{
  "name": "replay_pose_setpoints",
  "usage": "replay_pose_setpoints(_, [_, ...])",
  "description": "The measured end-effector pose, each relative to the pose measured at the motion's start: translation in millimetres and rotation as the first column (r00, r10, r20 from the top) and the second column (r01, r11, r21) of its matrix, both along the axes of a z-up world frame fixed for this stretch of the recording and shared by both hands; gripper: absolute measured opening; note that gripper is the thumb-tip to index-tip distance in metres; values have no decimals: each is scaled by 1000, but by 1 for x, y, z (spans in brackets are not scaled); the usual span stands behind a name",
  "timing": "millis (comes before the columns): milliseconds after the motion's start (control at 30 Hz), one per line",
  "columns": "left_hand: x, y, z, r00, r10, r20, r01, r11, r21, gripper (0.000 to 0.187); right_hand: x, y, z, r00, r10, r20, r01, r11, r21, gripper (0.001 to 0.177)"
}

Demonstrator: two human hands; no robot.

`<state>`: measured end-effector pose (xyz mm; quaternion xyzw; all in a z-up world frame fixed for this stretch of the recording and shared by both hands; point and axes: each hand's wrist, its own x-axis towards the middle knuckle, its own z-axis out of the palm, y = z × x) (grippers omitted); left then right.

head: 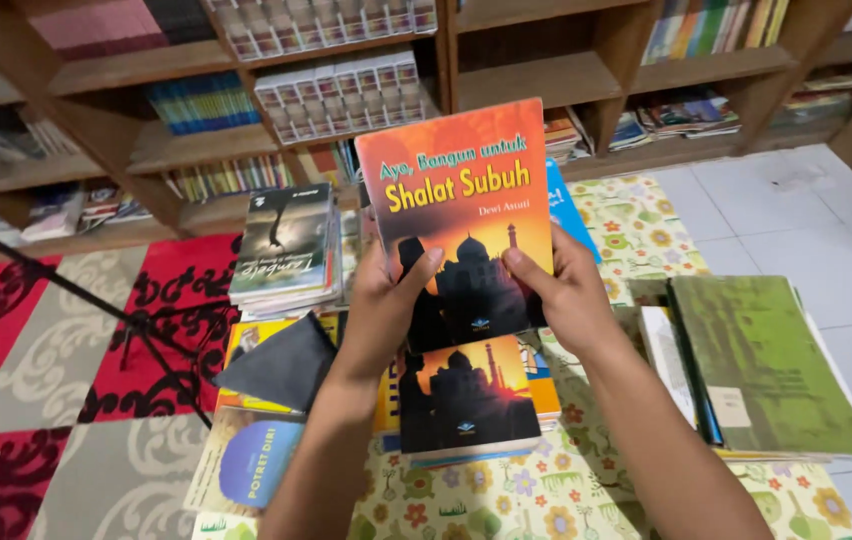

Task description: The person picks up books from a pile on a patterned mat and places them into a new stack. The person handles each book one at a time, turning some over to view the cover before stacking them.

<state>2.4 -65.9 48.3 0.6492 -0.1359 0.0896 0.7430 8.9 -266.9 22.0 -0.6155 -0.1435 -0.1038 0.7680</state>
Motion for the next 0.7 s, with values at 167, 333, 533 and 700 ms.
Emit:
replay_pose_setpoints(167, [5,19,-17,992,97,77,-101,994,43,24,13,12,-3,998,35,49,-32,998,-62,15])
replay_pose_setpoints(333, [18,36,-36,983,71,171,-100,980,169,44,28,7,-28,995,59,81,-45,986,-160,17])
replay_pose_setpoints(533, [30,39,-60,987,64,146,-112,931,347,26,34,-4,-47,994,106,-6,-104,969,-224,33])
replay_pose_setpoints(700, [39,43,-74,981,-134,141,111,981,157,30,33,-8,-51,991,133,-28,-136,956,-260,36])
